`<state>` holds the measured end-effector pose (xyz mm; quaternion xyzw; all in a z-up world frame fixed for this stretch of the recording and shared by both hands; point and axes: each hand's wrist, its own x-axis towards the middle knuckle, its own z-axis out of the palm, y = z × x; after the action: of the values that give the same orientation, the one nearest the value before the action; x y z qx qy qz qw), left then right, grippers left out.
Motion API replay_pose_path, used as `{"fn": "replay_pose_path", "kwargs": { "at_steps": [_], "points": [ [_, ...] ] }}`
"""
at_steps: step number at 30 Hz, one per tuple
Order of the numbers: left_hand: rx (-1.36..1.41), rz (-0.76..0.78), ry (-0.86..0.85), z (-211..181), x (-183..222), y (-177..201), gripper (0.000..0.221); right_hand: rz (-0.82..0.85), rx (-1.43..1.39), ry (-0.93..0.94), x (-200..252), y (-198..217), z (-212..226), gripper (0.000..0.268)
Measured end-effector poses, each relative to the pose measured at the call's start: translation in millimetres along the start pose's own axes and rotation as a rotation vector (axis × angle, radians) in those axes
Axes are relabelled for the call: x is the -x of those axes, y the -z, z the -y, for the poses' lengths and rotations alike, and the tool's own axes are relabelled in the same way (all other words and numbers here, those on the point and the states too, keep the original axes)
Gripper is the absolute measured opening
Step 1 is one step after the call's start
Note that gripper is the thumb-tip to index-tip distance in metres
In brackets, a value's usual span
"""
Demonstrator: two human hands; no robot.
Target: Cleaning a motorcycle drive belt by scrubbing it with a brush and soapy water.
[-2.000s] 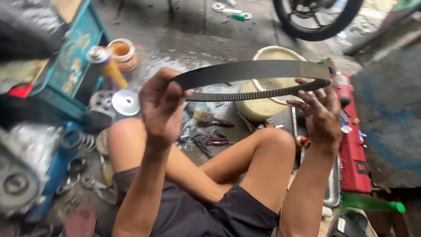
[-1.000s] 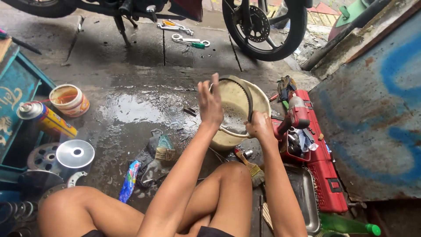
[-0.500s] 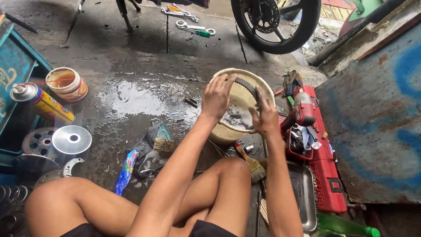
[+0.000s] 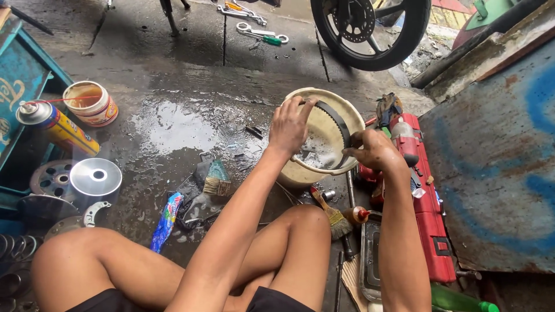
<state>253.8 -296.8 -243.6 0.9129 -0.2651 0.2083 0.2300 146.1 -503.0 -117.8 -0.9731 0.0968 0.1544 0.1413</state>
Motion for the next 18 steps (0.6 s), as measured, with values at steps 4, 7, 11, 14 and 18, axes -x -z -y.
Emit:
{"fn": "replay_pose_path", "kwargs": {
  "at_steps": [4, 7, 11, 14, 18],
  "points": [
    [-0.008, 0.016, 0.027, 6, -5, -9, 0.056, -0.129, -0.209, 0.031, 16, 10, 26, 0.026],
    [-0.171, 0.084, 0.066, 3, -1, -6, 0.027, -0.532, -0.524, 0.227, 22, 7, 34, 0.013],
    [0.092, 0.001, 0.075, -5, 0, 25, 0.083, -0.015, -0.219, 0.005, 37, 22, 49, 0.054],
    [0.078, 0.007, 0.046, 3, 0, 7, 0.071, 0.064, -0.131, 0.045, 23, 4, 29, 0.046],
    [-0.04, -0.029, 0.037, 19, -2, -31, 0.019, -0.213, -0.347, 0.13, 14, -12, 12, 0.033]
  ]
}}
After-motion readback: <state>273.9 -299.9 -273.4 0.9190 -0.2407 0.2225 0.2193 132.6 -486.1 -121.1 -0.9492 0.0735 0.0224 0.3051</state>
